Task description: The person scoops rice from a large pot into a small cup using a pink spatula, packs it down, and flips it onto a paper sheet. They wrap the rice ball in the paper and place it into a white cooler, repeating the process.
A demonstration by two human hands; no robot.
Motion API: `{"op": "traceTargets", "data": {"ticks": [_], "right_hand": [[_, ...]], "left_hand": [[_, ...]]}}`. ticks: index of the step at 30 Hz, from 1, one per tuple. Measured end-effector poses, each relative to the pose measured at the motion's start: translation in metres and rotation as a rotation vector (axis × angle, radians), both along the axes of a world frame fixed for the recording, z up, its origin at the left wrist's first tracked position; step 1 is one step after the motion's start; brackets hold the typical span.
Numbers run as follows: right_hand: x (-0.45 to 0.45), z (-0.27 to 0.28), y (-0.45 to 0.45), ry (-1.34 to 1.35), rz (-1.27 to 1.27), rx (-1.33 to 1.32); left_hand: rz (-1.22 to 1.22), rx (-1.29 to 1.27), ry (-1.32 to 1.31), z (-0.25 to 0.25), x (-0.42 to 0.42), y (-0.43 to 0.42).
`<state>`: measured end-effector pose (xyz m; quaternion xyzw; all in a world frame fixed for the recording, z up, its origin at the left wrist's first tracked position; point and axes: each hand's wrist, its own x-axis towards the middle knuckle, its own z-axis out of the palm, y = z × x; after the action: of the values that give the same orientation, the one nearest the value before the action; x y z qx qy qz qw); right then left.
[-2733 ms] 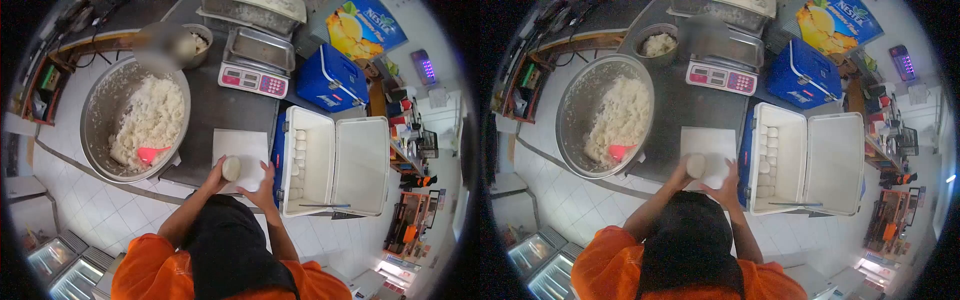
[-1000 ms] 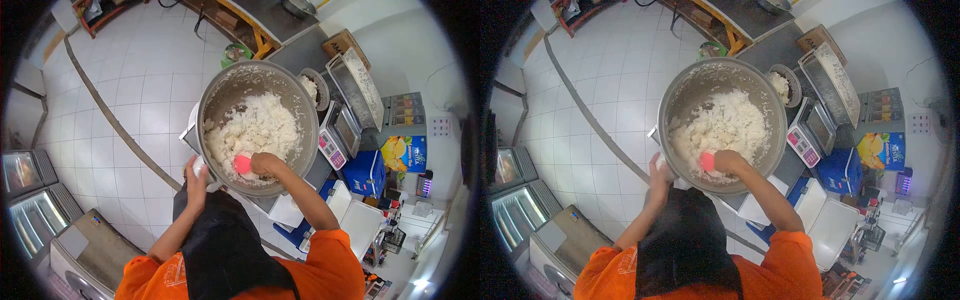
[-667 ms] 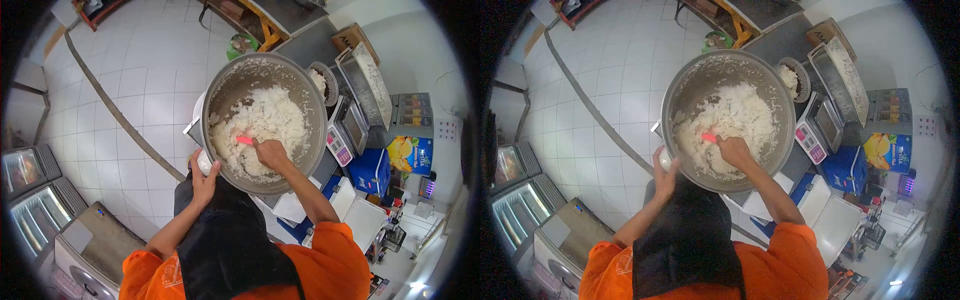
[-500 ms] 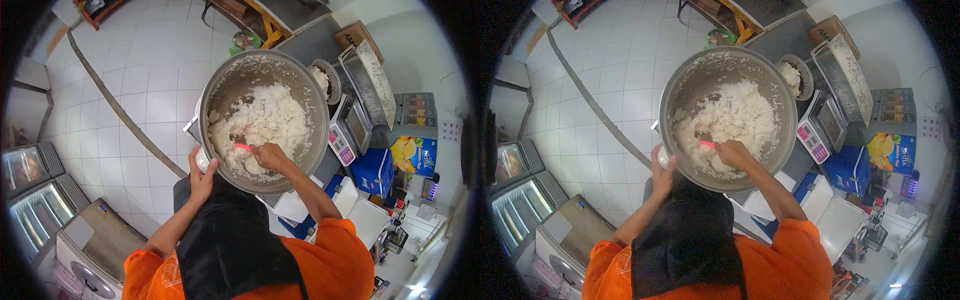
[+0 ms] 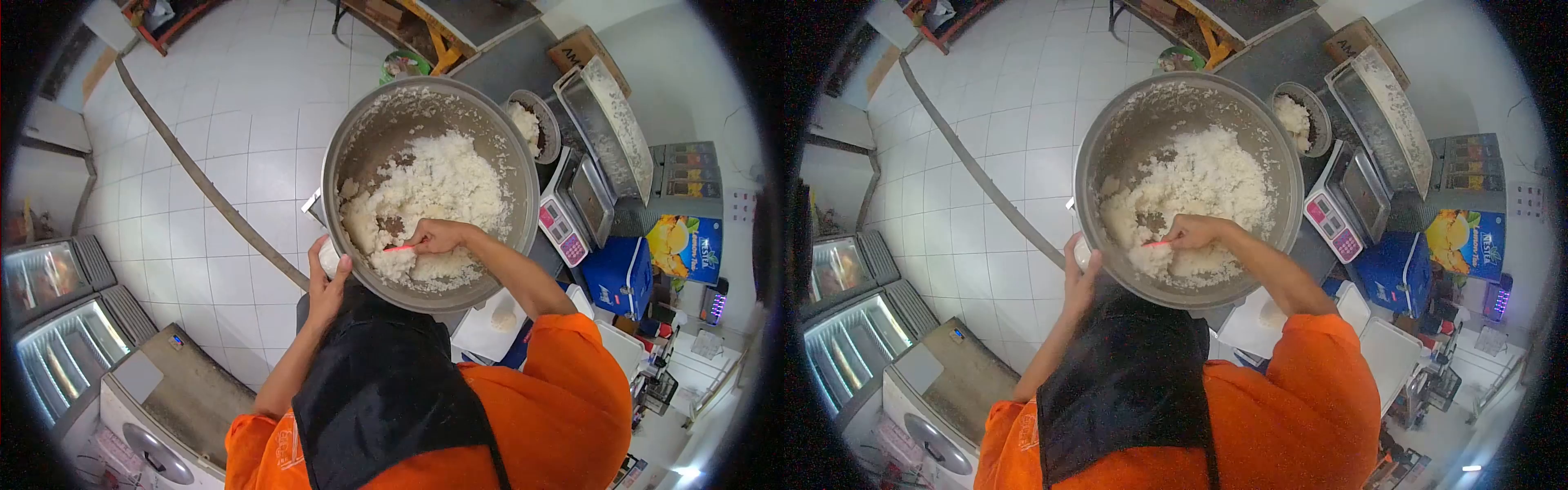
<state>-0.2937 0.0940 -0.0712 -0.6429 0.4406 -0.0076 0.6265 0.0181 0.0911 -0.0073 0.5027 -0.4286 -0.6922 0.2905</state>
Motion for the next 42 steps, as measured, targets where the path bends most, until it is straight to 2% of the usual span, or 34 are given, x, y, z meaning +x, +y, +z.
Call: {"op": "traceTargets", "data": {"ticks": [1,3,4,6,7,8,10,11,12,13,14,15,17,18,20,21,23,24,26,28,30,32,33,35,36,39,40,41,42], "right_hand": [[-0.003,0.011,-0.006,-0.016,-0.027,0.07],[-0.012,0.028,-0.009,-0.053,-0.074,0.101],[-0.017,0.04,-0.01,-0.092,-0.133,0.141],[-0.033,0.075,-0.021,-0.105,-0.121,0.046],[-0.039,0.098,-0.028,-0.129,-0.116,-0.043],[-0.043,0.127,-0.039,-0.12,-0.108,-0.053],[-0.045,0.188,-0.06,0.117,0.051,-0.081],[-0.037,0.208,-0.065,0.125,0.055,-0.097],[-0.022,0.223,-0.068,0.361,0.165,-0.335],[-0.006,0.229,-0.069,0.597,0.271,-0.572],[0.01,0.223,-0.06,0.826,0.252,-0.682],[0.025,0.223,-0.052,0.835,0.244,-0.691],[0.047,0.231,-0.035,0.994,0.084,-0.981],[0.047,0.245,-0.027,1.004,0.084,-0.989],[0.037,0.275,-0.012,1.136,-0.236,-0.874],[0.028,0.279,-0.002,1.138,-0.237,-0.879],[0.009,0.279,0.014,0.66,-0.8,-0.668],[0.009,0.263,0.023,0.662,-0.802,-0.668],[0.007,0.209,0.042,0.467,-0.93,-0.44],[0.026,0.174,0.05,0.473,-0.947,-0.465],[0.025,0.17,0.054,0.485,-0.962,-0.501],[0.017,0.181,0.061,0.663,-0.64,-0.452],[0.012,0.186,0.064,0.666,-0.651,-0.451],[0.003,0.196,0.061,0.537,-0.881,-0.471],[0.007,0.198,0.056,0.535,-0.79,-0.497],[0.011,0.208,0.052,0.556,-0.816,-0.42],[0.011,0.221,0.05,0.541,-0.814,-0.405],[0.01,0.238,0.053,0.568,-0.803,-0.399],[0.01,0.243,0.055,0.597,-0.785,-0.395]], "left_hand": [[0.005,-0.009,0.002,0.003,0.003,-0.002],[0.116,-0.33,-0.145,0.014,0.009,-0.004],[0.123,-0.336,-0.138,0.03,0.01,-0.009],[0.274,-0.088,0.24,0.064,0.008,-0.022],[0.281,-0.097,0.252,0.071,-0.003,-0.029],[0.225,0.066,0.336,0.079,-0.02,-0.037],[0.079,0.376,0.452,0.074,-0.052,-0.048],[-0.008,0.523,0.483,0.058,-0.069,-0.052],[-0.01,0.509,0.49,0.055,-0.086,-0.055],[-0.056,0.653,0.678,0.055,-0.102,-0.057],[-0.11,0.799,0.864,0.051,-0.113,-0.061],[-0.122,0.79,0.865,0.044,-0.121,-0.065],[-0.07,0.78,0.945,0.023,-0.137,-0.072],[-0.096,0.754,0.99,0.012,-0.142,-0.076],[-0.092,0.742,0.993,0.016,-0.141,-0.079],[-0.083,0.742,0.985,0.017,-0.139,-0.079],[-0.096,0.743,0.982,0.018,-0.14,-0.079],[-0.105,0.754,0.975,0.018,-0.142,-0.077],[-0.094,0.733,0.933,0.023,-0.148,-0.075],[-0.096,0.718,0.884,0.018,-0.151,-0.072],[-0.256,0.669,0.89,0.008,-0.155,-0.073],[-0.253,0.707,0.819,0.007,-0.155,-0.06],[-0.231,0.734,0.761,0.009,-0.156,-0.057],[-0.282,0.717,0.758,0.011,-0.16,-0.062],[-0.322,0.71,0.751,0.009,-0.159,-0.06],[-0.318,0.656,0.767,-0.007,-0.152,-0.069],[-0.202,0.763,0.883,-0.001,-0.143,-0.074],[-0.194,0.779,0.86,0.013,-0.13,-0.077],[-0.217,0.35,0.725,0.032,-0.116,-0.081]]}}
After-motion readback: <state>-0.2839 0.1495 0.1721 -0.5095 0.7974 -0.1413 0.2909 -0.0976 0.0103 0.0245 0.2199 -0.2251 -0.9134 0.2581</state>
